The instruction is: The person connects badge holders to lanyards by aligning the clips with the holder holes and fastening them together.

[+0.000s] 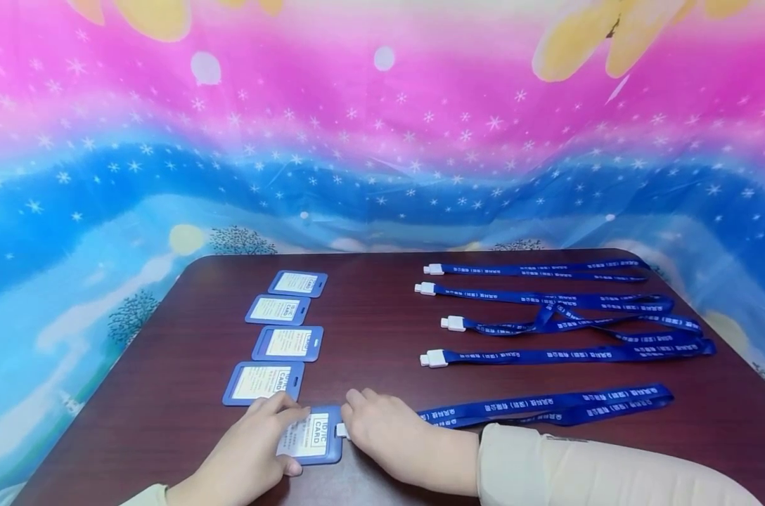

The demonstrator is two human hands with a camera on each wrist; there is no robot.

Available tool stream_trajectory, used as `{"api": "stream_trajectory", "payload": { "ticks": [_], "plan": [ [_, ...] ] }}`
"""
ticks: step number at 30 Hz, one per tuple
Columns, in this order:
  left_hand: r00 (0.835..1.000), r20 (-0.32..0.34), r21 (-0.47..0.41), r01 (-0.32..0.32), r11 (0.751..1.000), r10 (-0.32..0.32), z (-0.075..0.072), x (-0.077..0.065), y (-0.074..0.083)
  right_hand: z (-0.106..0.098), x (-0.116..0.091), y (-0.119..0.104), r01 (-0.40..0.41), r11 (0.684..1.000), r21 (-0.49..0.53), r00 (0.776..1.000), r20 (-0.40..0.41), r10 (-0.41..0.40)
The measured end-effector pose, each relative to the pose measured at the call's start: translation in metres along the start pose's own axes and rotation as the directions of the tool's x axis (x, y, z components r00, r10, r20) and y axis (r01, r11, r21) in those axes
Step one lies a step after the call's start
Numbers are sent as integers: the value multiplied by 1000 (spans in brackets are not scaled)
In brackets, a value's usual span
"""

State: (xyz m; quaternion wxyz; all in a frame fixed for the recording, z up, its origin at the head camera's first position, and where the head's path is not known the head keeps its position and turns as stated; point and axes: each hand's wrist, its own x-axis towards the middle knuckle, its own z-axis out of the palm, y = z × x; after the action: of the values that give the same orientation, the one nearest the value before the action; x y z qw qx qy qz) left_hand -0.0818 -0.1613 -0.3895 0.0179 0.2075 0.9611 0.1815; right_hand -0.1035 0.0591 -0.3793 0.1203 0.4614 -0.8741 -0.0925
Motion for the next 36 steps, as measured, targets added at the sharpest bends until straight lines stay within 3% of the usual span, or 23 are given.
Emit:
{"api": "stream_trajectory", "payload": {
  "ticks": [7,13,25,31,36],
  "plan": [
    [1000,19,-3,17,1000,-17,-2,-2,0,-4,3,-5,9,1000,-10,999,37,-9],
    [999,30,-3,12,1000,-11,-3,-2,1,-4,2,-5,37,998,-47,999,20,-36],
    [993,116,121,4,993,-18,-14,-1,6,-10,-4,6,84,996,-40,996,-11,-84],
    [1000,12,162,0,987,-2,-25,3,3,-14,-7,13,59,997,57,998,-14,-58],
    [997,-74,215,-13,976,30,-29,8,-3,-14,-12,18,58,995,77,998,-28,-56]
  ]
}}
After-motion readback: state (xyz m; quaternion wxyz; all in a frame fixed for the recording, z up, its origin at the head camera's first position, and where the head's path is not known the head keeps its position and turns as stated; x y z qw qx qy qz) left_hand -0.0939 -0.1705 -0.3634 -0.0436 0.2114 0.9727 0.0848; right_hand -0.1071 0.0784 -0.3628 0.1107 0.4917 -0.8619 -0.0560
